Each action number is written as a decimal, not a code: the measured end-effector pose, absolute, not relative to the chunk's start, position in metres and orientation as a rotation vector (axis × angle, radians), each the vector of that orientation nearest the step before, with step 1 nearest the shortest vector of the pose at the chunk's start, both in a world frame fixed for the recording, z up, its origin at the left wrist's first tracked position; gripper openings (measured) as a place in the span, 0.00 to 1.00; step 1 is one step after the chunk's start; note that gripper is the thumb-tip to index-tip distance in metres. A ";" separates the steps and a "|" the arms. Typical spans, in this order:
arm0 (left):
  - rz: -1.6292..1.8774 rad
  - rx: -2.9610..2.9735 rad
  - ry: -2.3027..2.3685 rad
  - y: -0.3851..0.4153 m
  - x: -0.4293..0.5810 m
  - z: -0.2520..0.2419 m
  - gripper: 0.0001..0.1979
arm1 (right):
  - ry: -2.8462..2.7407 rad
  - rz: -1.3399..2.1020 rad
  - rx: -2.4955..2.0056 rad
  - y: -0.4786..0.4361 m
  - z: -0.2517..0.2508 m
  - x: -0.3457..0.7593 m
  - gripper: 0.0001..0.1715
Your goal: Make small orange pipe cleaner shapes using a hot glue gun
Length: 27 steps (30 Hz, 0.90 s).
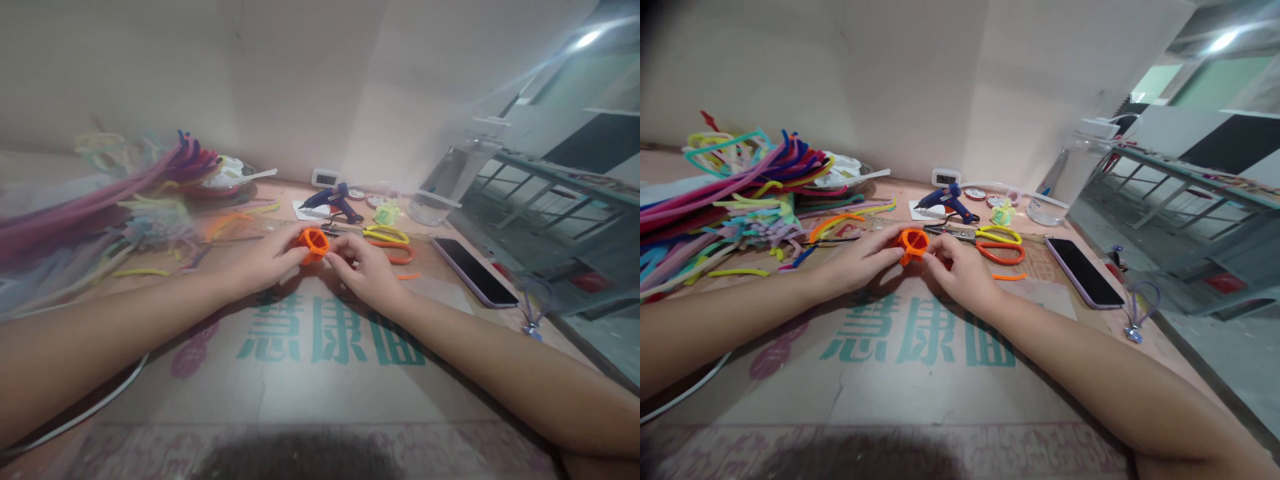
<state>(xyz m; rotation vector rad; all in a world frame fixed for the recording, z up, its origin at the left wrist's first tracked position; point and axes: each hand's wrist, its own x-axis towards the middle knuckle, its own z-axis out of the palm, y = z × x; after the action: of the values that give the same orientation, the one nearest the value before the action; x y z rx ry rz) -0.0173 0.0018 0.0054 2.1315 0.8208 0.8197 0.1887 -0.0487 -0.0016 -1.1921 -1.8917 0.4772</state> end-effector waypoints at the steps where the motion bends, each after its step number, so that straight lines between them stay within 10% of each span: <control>1: 0.825 2.118 0.796 0.002 -0.018 0.004 0.24 | -1.887 0.473 -1.200 -0.049 -0.002 0.189 0.04; 27: 0.848 2.112 0.800 0.004 -0.018 0.001 0.24 | -1.960 0.633 -1.133 -0.047 -0.005 0.193 0.11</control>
<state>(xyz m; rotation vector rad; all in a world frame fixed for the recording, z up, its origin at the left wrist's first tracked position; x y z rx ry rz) -0.0183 0.0037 0.0014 2.1117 0.8004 0.8477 0.1927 -0.0468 -0.0049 -1.1331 -1.9601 0.6328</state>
